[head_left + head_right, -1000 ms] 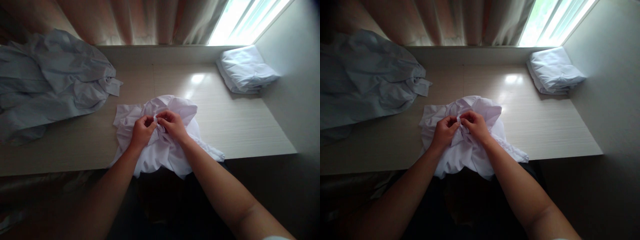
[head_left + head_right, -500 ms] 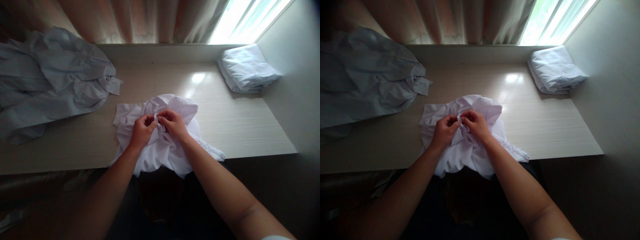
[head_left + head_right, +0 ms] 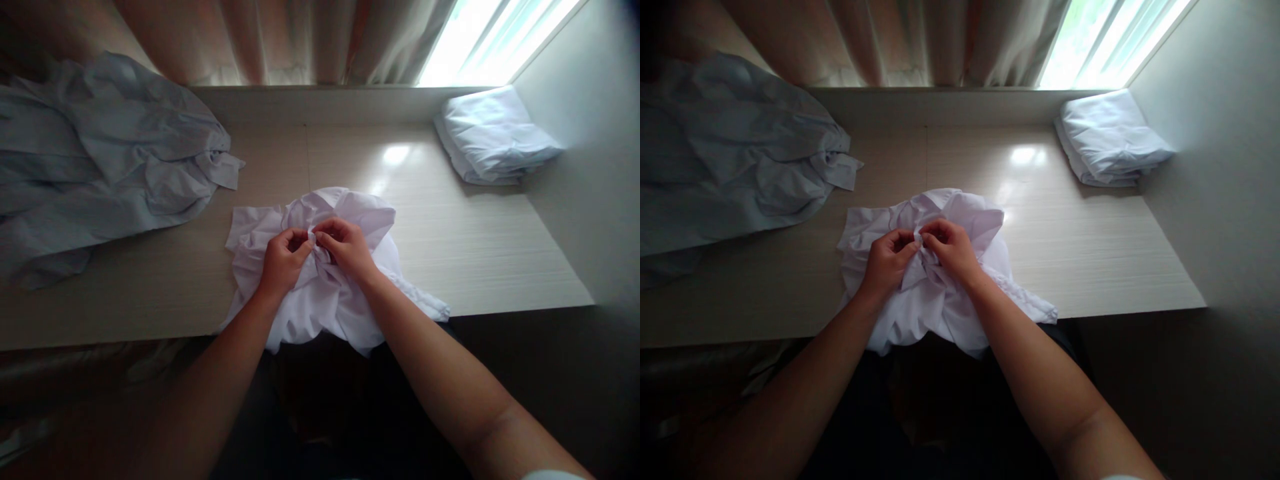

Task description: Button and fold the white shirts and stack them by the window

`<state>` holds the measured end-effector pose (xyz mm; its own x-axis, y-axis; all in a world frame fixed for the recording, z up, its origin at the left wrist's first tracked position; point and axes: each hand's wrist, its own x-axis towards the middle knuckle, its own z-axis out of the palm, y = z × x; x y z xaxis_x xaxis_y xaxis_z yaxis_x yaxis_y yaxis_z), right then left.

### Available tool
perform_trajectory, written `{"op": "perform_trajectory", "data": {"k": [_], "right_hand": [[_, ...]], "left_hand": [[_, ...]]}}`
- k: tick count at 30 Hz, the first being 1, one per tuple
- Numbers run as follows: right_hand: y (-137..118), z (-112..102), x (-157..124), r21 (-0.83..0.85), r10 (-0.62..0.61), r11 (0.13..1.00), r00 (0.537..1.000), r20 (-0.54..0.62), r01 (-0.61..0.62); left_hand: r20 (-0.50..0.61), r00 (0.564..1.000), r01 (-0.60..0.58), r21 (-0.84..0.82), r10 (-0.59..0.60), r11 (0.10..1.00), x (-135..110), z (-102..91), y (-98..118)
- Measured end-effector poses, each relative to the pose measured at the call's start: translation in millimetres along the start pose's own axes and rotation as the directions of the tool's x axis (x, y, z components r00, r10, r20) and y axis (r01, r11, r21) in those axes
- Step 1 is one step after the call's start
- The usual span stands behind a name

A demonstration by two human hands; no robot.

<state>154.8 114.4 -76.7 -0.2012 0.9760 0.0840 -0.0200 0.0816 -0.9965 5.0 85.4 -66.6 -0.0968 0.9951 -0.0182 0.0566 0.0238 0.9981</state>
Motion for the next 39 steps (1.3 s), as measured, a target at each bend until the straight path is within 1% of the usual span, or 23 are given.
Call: {"op": "perform_trajectory", "data": {"k": [9, 14, 19, 22, 26, 29, 33, 39], "right_hand": [[-0.1, -0.3, -0.6, 0.041, -0.006, 0.999, 1.0, 0.003, 0.006], [-1.7, 0.7, -1.4, 0.031, 0.007, 0.999, 1.0, 0.001, -0.007], [-2.1, -0.1, -0.5, 0.029, -0.009, 1.0, 1.0, 0.005, 0.009], [-2.6, 0.2, -0.8, 0.031, 0.005, 1.0, 1.0, 0.005, -0.005], [-3.2, 1.9, -2.4, 0.063, 0.021, 0.998, 1.0, 0.023, -0.023], [-2.9, 2.7, -3.0, 0.084, 0.015, 0.996, 0.999, 0.041, -0.018], [-2.8, 2.9, -3.2, 0.091, 0.021, 0.996, 0.999, 0.048, -0.025], [-4.1, 3.6, -4.1, 0.084, 0.031, 0.996, 0.998, 0.05, -0.035]], "left_hand": [[0.013, 1.0, -0.013, 0.023, 0.013, 1.0, 0.2, -0.6, 0.2], [0.008, 1.0, -0.01, 0.024, 0.01, 1.0, 0.0, 0.0, 1.7], [0.004, 1.0, -0.002, 0.016, 0.002, 1.0, -0.3, 0.1, 3.2], [-0.003, 1.0, 0.023, -0.027, -0.024, 0.999, 0.3, 0.6, 2.7], [-0.028, 0.995, 0.088, -0.142, -0.093, 0.986, 2.2, 1.2, -0.8], [-0.029, 0.993, 0.104, -0.166, -0.11, 0.981, 2.8, 0.9, -3.0], [-0.032, 0.994, 0.098, -0.158, -0.104, 0.983, 1.5, 0.4, -1.7], [-0.056, 0.995, 0.076, -0.095, -0.082, 0.993, 0.2, 1.1, 1.6]]}}
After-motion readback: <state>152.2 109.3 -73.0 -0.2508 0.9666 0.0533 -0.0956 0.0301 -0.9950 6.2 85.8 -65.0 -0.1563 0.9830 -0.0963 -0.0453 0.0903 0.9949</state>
